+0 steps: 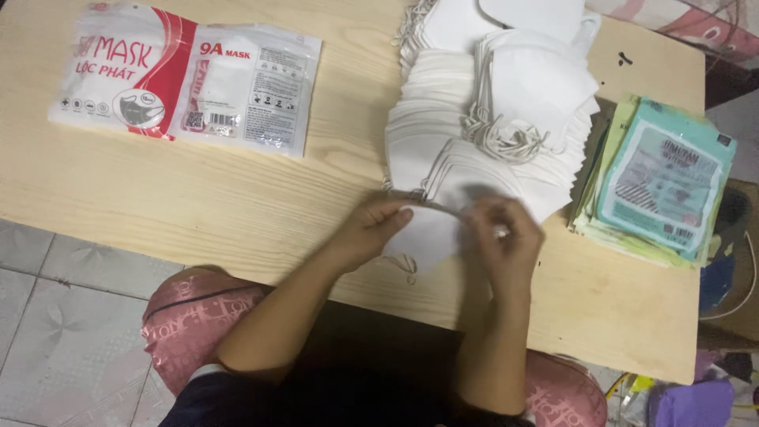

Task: The person sits at a wooden table and folds white face masks by hand. They stack the folded masks and then place them into a clear plastic packaging bag labeled '9A MASK'.

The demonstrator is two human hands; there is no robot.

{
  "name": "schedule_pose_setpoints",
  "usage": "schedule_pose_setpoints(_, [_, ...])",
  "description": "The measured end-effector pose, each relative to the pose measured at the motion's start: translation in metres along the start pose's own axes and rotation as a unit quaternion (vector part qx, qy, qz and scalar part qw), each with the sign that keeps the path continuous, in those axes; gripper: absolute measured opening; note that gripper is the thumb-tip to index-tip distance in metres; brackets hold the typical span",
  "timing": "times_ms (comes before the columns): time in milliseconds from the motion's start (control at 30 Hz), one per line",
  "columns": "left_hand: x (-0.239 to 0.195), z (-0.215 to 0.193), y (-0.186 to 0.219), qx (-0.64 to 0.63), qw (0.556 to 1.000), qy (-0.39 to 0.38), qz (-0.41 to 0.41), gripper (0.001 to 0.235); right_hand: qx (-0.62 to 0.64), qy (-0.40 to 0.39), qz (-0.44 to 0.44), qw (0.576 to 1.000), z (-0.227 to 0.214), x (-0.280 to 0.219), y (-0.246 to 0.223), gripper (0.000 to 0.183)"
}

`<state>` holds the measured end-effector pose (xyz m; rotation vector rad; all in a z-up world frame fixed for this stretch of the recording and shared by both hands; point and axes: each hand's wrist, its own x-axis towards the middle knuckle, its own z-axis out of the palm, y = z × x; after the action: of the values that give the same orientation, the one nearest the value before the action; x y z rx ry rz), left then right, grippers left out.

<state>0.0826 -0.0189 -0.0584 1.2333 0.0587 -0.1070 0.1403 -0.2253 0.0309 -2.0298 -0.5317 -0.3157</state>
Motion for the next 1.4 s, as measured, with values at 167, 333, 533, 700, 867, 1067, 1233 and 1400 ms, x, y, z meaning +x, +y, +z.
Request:
schedule_pose_setpoints(167, [0.007,-0.012,-0.012,-0.026,1.0,-0.002,-0.005,0.032,-0.217,0.046,-0.123,0.967,0.0,0.012,0.036,0.031])
schedule_pose_setpoints(333, [-0.005,0.0,0.002,-0.055,0.998,0.007,0.004,0.035,-0.28,0.045,-0.092,0.955,0.002,0.004,0.078,0.041])
schedule_pose_setpoints(533, [0.005,-0.002,-0.001,-0.048,0.998,0.019,0.02,0.035,-0.281,0.075,-0.116,0.95,0.003,0.004,0.067,0.044])
schedule_pose_setpoints(700, [0.006,-0.002,0.003,-0.053,0.998,0.025,0.038,0.033,-0.226,0.089,-0.082,0.966,0.003,0.0,0.057,0.024])
schedule_pose_setpoints(867, [0.003,-0.005,-0.002,-0.043,0.998,0.045,0.015,0.034,-0.027,0.132,-0.088,0.987,-0.037,-0.011,0.079,0.022])
schedule_pose_setpoints(1067, [0.004,-0.004,0.01,-0.003,0.999,0.048,0.024,0.034,0.176,0.134,0.075,0.972,-0.04,-0.027,0.045,0.023])
schedule_pose_setpoints(1233, [-0.002,0.002,0.025,-0.037,0.998,0.038,0.019,0.036,0.191,-0.002,0.156,0.969,0.002,-0.023,0.015,0.019])
schedule_pose_setpoints(1400, [0.001,0.002,0.012,-0.055,0.998,-0.014,0.026,0.039,0.19,-0.035,0.192,0.962,0.022,-0.027,0.031,0.017])
